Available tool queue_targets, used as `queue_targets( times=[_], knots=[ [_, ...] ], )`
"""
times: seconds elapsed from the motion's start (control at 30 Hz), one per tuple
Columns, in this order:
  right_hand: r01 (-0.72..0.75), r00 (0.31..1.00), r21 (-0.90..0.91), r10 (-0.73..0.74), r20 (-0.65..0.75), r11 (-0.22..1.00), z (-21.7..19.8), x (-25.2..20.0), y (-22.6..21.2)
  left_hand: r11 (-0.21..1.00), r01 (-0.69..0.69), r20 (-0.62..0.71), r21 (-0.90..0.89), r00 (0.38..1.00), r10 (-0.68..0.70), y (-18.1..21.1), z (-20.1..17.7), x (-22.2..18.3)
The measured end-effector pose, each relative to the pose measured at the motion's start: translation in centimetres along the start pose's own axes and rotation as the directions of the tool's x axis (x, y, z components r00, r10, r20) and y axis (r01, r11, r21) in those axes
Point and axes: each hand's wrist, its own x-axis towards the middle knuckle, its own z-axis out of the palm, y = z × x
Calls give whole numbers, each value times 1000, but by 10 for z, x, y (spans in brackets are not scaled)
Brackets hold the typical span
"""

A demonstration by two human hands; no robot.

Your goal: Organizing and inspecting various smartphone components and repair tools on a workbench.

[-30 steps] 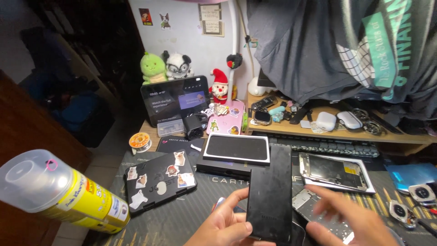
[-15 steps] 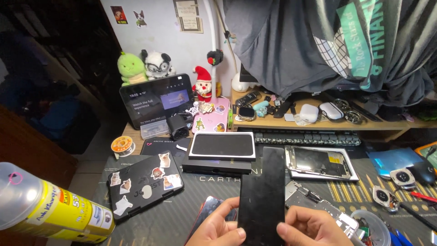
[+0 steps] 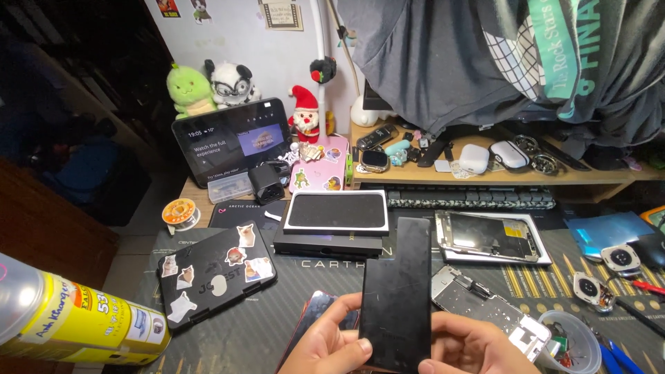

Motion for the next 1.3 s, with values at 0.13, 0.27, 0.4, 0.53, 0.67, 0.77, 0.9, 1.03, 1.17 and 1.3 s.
queue_targets(
  times=[0.13,0.27,0.4,0.53,0.67,0.77,0.9,1.03,1.17,1.3],
  knots=[
    [-42,995,54,37,94,998,8,-8,-11,999,37,-36,4,999,-37,3,5,-3],
    [-53,992,27,49,115,998,10,-10,-15,999,24,-61,42,998,-21,4,5,-3],
    [-1,983,55,-10,185,998,11,-9,-10,997,46,-71,66,997,-41,8,10,-6],
    [18,981,106,-38,188,994,15,-9,-8,999,24,-42,32,999,-23,4,8,-6],
    [32,970,76,-49,237,997,17,-14,-14,998,22,-49,55,999,-20,6,10,-6],
    [68,953,84,-90,289,994,17,-15,-15,998,18,-38,60,999,-16,6,10,-6],
    [154,920,54,-163,357,987,18,-13,-16,998,14,-24,55,1000,-13,0,2,-4],
    [85,945,63,-101,311,994,15,-11,-12,996,4,-4,92,1000,-3,-4,-1,-3],
    [133,942,94,-156,298,987,19,-13,-14,997,-1,4,71,1000,0,-9,-5,-1],
    [201,977,79,-205,53,976,8,-5,-4,1000,22,54,6,998,-22,-15,-5,-3]
  ],
)
